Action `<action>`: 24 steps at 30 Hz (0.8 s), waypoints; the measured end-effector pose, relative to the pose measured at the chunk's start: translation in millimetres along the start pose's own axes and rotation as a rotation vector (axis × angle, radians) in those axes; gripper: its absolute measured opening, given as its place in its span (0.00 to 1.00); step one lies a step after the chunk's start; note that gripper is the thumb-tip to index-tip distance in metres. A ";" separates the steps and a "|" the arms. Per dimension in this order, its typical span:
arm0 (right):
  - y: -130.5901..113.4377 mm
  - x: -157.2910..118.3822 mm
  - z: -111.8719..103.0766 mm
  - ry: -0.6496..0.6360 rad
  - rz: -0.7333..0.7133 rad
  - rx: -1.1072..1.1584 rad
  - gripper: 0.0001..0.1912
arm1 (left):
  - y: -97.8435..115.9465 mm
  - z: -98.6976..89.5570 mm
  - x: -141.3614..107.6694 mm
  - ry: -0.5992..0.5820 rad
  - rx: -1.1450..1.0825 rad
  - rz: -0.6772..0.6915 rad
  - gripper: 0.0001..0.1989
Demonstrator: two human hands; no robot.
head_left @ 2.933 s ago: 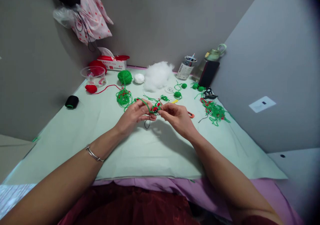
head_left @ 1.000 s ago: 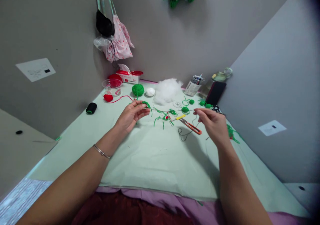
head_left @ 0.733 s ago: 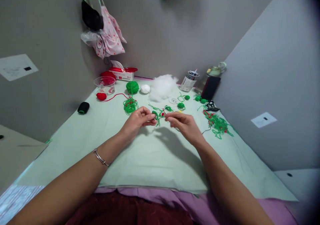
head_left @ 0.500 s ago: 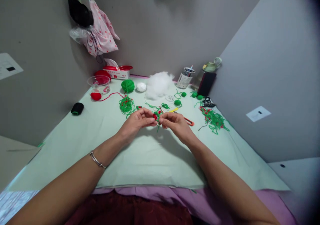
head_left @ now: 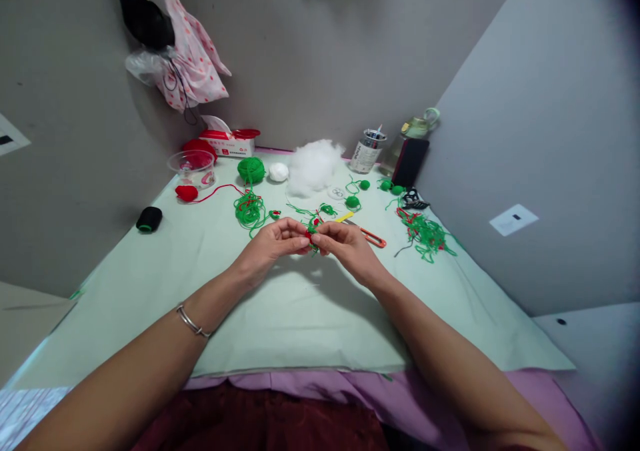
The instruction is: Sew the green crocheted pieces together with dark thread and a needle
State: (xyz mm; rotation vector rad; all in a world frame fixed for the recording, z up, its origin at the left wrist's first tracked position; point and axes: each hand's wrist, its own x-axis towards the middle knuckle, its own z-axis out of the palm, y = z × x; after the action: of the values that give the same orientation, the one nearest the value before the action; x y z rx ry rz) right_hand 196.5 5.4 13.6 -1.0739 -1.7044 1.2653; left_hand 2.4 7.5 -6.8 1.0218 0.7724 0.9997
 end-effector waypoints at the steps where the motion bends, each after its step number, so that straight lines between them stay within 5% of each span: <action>1: 1.5 0.6 -1.0 0.002 0.004 0.041 0.21 | 1.8 -1.4 -0.1 -0.003 -0.014 -0.011 0.12; 8: 11.7 3.6 -7.0 0.040 0.021 0.120 0.20 | 11.0 -6.1 -1.2 -0.007 -0.130 -0.023 0.10; 16: 10.3 2.6 -6.0 0.079 0.005 0.108 0.18 | 13.1 -5.7 3.2 0.213 -0.277 0.064 0.08; 21: 10.7 2.6 -6.0 0.085 0.004 0.084 0.18 | 16.2 -3.2 -1.1 0.134 -0.086 0.107 0.10; 24: 9.8 3.0 -5.5 0.088 0.000 0.066 0.17 | 10.2 -1.9 -3.6 0.171 0.181 0.294 0.06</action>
State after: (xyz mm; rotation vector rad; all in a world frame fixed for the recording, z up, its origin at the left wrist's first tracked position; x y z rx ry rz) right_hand 202.3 11.7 5.6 -1.0749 -1.5859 1.2472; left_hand -3.7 6.6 2.4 1.2427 0.8809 1.2999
